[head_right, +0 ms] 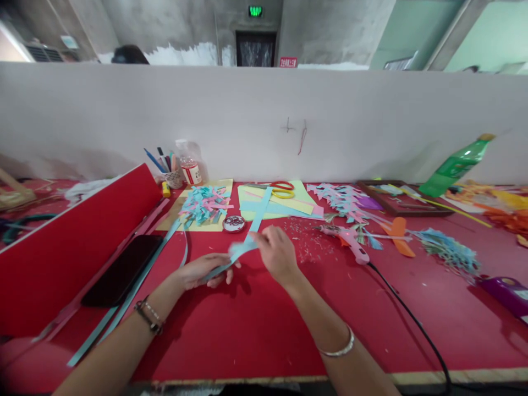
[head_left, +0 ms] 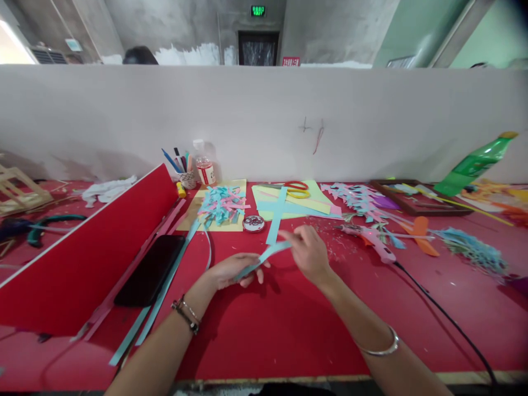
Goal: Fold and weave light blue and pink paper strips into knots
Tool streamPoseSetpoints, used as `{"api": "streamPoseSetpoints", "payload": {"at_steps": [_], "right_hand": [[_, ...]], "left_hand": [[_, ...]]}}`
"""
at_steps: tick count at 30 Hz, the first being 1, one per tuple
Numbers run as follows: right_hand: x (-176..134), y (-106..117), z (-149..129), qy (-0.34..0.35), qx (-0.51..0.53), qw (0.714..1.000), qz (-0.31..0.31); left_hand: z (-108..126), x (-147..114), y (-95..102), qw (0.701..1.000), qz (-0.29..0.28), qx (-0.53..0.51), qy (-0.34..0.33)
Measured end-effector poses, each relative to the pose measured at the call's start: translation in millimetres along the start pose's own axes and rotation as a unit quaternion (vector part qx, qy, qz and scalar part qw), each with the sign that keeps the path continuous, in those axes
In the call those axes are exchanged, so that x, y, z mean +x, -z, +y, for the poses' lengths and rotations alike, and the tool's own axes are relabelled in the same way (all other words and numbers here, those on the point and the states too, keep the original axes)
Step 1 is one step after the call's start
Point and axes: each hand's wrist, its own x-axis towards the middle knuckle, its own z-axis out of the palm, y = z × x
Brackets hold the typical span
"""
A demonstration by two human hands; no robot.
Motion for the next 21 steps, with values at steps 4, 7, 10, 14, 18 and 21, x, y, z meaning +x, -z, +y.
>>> {"api": "streamPoseSetpoints", "payload": {"at_steps": [4,7,10,14,18,21], "right_hand": [[-1,-1,-3,0.074,-0.093,0.992,-0.035],[1,-1,7,0.064,-0.075,0.993,-0.063],[1,-3,9,0.076,-0.071,0.989,-0.109],[-4,-10,-6,0.117,-0.086,0.976,-0.165],[-7,-14,-22,0.139,-0.115,0.963,-0.199],[-7,-10,-27,0.138,-0.109,0.959,-0.220]], "left_hand": [[1,-1,2.1,0.999,-0.005,-0.019,0.031],[1,-1,4.6,0.998,-0.014,-0.032,0.046],[0,1,6.4,0.996,-0.036,-0.066,0.038],[-2,2,6.0,0.996,-0.048,-0.078,0.024],[-1,1,1.2,0.998,-0.041,-0.030,0.021],[-1,-1,-1.7,0.999,-0.025,0.040,0.012]]}}
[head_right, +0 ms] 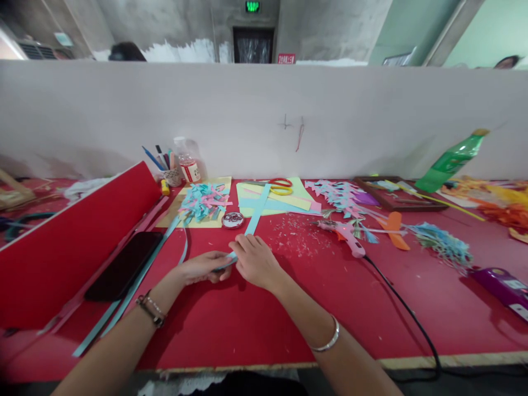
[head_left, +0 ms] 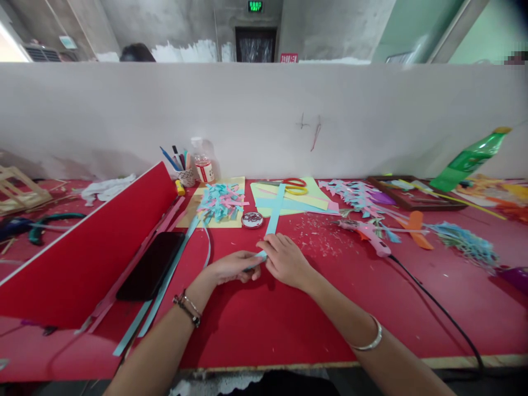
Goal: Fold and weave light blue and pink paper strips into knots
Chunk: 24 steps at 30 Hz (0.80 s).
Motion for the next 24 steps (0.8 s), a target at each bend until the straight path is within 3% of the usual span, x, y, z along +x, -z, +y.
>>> {"api": "streamPoseSetpoints", "payload": {"at_steps": [4,8,10,14,20,24], "right_hand": [[-2,9,2,-0.002,0.094,0.995,-0.030],[-3,15,4,-0.008,0.182,0.980,-0.077],[-3,14,5,-0.004,0.219,0.970,-0.110],[-2,8,12,-0.038,0.253,0.961,-0.101],[-2,-3,28,-0.118,0.233,0.964,-0.043],[-3,-4,27,-0.120,0.229,0.966,-0.021]], "left_hand": [[-1,-1,0.8,0.999,0.005,0.043,-0.019],[0,-5,0.4,0.994,-0.078,0.080,0.007],[2,-6,-0.8,0.992,-0.083,0.090,0.002],[3,-5,0.1,0.994,0.010,0.101,-0.033],[-2,5,10.2,0.961,0.236,0.074,-0.123],[-3,9,8.7,0.942,0.280,0.097,-0.160]]}}
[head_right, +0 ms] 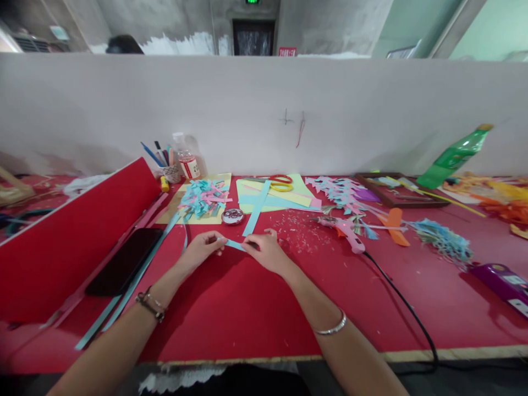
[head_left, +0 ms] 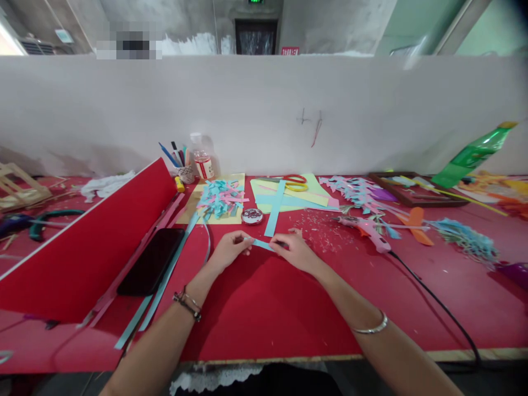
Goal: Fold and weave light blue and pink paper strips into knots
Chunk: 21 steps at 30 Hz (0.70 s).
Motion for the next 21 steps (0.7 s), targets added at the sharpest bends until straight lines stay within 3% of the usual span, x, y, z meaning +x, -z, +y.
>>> {"api": "streamPoseSetpoints", "payload": {"at_steps": [3,7,11,17,21], "right_hand": [[-1.1,-0.1,-2.1,0.013,0.009,1.000,0.003],[-1.6,-0.1,-0.5,0.012,0.037,0.998,-0.058],[-1.2,-1.4,0.4,0.006,0.061,0.996,-0.067],[-0.5,-3.0,-2.7,0.010,0.060,0.996,-0.069],[-2.1,-2.1,-5.0,0.022,0.020,0.999,-0.043]], "left_hand": [[0.7,-0.9,-4.7,0.999,-0.026,-0.003,-0.019],[0.2,-1.3,-7.2,0.999,-0.040,-0.007,-0.030],[1.4,-1.2,-7.1,1.000,-0.013,-0.002,-0.027],[3.6,-3.9,-9.6,0.994,0.070,0.063,-0.064],[2.6,-5.2,-9.7,0.991,0.074,0.084,-0.072]]}}
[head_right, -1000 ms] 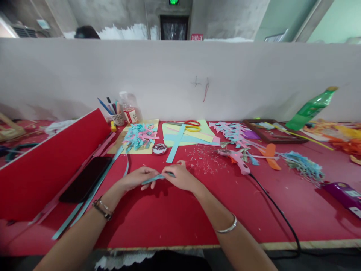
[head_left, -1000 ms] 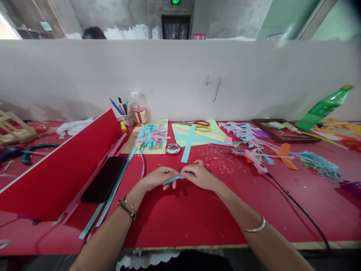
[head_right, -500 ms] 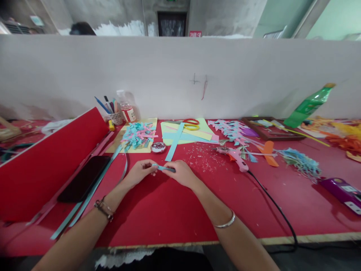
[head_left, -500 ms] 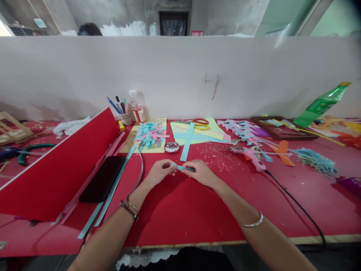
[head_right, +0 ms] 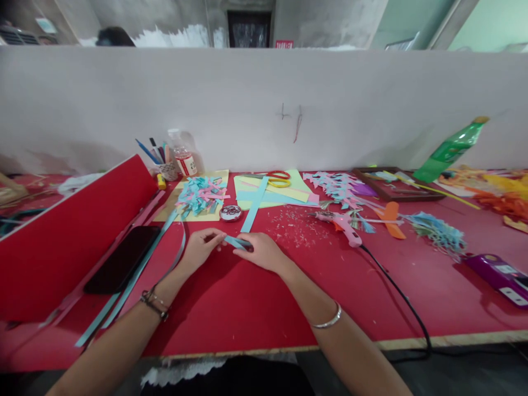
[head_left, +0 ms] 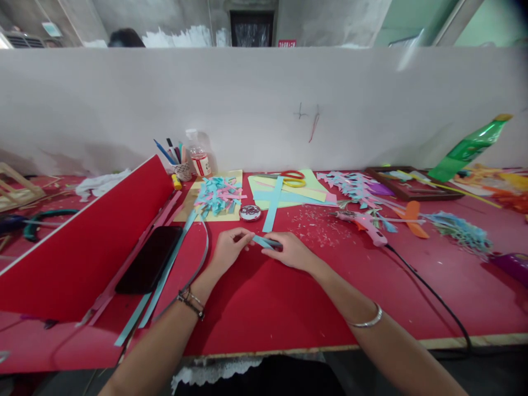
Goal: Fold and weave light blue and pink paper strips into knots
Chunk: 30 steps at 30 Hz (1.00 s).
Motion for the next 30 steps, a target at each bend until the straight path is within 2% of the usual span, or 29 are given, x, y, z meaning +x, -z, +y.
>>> {"api": "streamPoseSetpoints", "payload": {"at_steps": [8,14,21,30], "right_hand": [[-0.5,2.9,-1.0,0.016,-0.030,0.999,-0.006],[-1.0,5.4,-3.5,-0.013,0.041,0.999,-0.019],[-0.7,5.4,-3.6,-0.038,0.110,0.992,-0.037],[0.2,4.9,-0.4,-0.009,0.067,0.998,-0.011]], "left_hand": [[-3.0,2.5,3.9,0.999,0.008,0.045,-0.028],[-2.1,3.0,4.4,0.998,-0.017,0.035,-0.046],[4.2,2.1,6.5,1.000,-0.018,0.019,-0.017],[-0.2,5.9,8.1,0.999,-0.018,-0.034,-0.002]]}}
